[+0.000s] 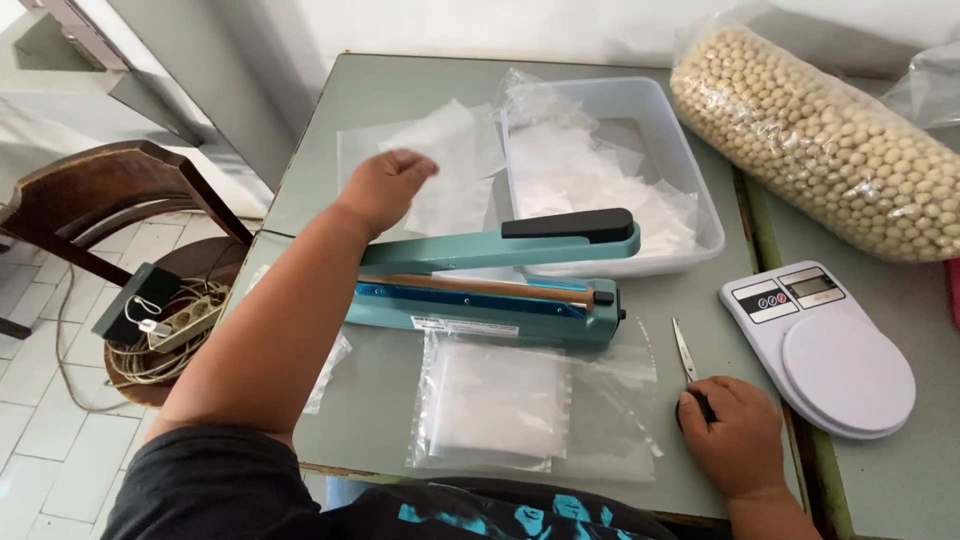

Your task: Cutting plastic bags to size with scissors and sealing them using a manual impulse sealer on a workbench.

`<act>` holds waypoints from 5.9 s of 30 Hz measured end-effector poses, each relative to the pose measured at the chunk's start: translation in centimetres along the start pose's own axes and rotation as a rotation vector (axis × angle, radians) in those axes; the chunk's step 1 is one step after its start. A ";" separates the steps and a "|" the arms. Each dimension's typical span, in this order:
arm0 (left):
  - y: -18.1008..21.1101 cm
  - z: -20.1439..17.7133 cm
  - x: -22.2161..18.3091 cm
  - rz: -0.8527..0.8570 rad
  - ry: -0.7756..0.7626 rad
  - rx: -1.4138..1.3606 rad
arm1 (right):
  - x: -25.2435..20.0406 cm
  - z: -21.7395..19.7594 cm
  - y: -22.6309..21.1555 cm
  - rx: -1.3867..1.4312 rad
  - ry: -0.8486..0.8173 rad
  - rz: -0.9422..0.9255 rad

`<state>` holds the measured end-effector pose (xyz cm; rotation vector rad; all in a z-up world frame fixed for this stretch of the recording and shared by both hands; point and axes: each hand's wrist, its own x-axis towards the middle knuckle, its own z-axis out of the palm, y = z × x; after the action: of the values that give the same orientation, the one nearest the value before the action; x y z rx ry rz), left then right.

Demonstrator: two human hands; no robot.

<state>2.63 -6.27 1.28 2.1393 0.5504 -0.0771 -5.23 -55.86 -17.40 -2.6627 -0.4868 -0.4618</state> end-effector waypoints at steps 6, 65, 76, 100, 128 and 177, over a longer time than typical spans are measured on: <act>-2.3 -0.1 -0.3 0.607 0.070 -0.518 | 0.0 -0.3 -0.1 -0.011 -0.083 0.117; -7.6 11.6 -11.5 0.190 -0.074 0.139 | 13.4 -0.4 -10.1 0.036 0.033 -0.590; -8.6 10.2 -10.9 0.201 -0.187 0.315 | 14.2 5.2 -12.8 -0.102 -0.220 -0.713; -14.6 12.4 -10.8 0.300 0.215 -0.306 | 22.2 3.5 -20.9 0.744 -0.519 -0.617; -11.9 12.4 -13.8 -0.048 -0.260 -0.624 | 20.0 4.2 -17.7 0.422 -0.449 -0.548; -10.9 10.3 -13.5 -0.069 -0.239 -0.282 | 20.0 3.2 -18.1 0.798 -0.395 -0.360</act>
<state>-12.47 -13.84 -9.72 1.8066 0.4643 -0.2745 6.15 -33.55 -6.85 -1.8782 -1.0247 0.1637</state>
